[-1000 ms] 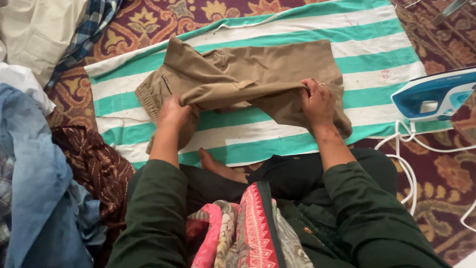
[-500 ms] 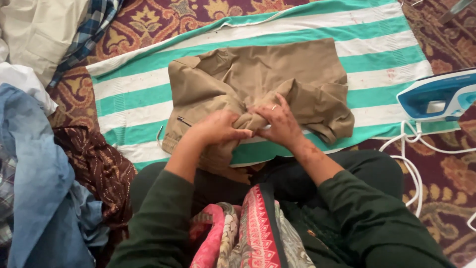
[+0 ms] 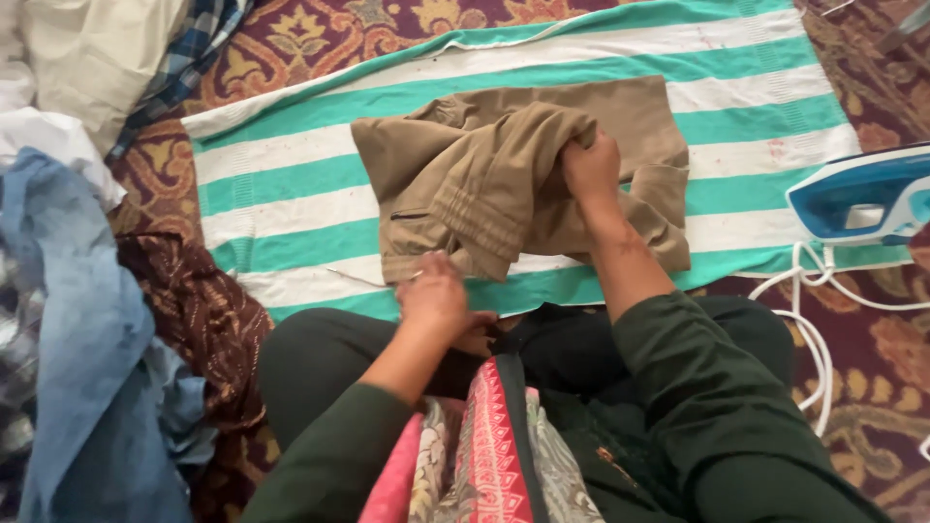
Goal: The person irons and folds a pair of cargo pants.
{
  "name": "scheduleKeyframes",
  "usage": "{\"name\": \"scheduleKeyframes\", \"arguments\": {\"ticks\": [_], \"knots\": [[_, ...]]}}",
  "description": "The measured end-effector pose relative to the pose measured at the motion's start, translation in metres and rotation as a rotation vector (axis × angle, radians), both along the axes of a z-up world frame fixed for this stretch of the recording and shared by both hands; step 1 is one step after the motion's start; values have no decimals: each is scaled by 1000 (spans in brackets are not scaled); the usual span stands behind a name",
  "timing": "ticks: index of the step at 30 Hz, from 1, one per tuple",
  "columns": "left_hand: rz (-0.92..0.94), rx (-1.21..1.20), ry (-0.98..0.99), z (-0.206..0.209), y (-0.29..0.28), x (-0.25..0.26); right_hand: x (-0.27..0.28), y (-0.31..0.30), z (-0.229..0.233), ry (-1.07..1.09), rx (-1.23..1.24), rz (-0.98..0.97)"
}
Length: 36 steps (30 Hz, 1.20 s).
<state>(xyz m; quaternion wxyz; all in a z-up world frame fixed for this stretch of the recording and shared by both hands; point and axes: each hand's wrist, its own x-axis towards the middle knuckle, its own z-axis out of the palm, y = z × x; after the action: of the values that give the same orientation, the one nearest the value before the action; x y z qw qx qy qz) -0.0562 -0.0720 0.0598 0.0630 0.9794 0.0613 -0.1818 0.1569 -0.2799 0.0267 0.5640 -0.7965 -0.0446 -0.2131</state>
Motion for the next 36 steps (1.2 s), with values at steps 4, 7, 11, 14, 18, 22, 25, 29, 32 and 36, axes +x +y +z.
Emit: {"name": "scheduleKeyframes", "arguments": {"ticks": [4, 7, 11, 14, 18, 22, 25, 29, 32, 36], "knots": [[-22, 23, -55, -57, -18, 36, 3, -5, -13, 57, 97, 7], [-16, 26, -283, -111, -9, 69, 16, -17, -37, 110, 125, -12], [24, -71, -490, -119, 14, 103, 53, -54, -100, 433, 317, -36], [42, -400, -671, -148, 50, 141, 39, -67, -92, 351, 316, -9], [550, -1437, -240, -98, 79, 152, -56, -38, -9, -259, -53, 0], [239, -1658, -465, -117, 125, 171, -104, 11, -3, 177, 113, 340], [439, -2023, -384, -57, 109, 151, -128, 42, 15, 59, 18, 569], [724, -2227, -142, -26, 73, 115, -132, 75, -31, 172, 306, 827], [589, -2297, -144, -11, 59, 104, -105, 83, -76, 302, 415, 693], [287, -2207, -41, 6, 66, 91, -92, 73, -56, 499, 778, 732]]}}
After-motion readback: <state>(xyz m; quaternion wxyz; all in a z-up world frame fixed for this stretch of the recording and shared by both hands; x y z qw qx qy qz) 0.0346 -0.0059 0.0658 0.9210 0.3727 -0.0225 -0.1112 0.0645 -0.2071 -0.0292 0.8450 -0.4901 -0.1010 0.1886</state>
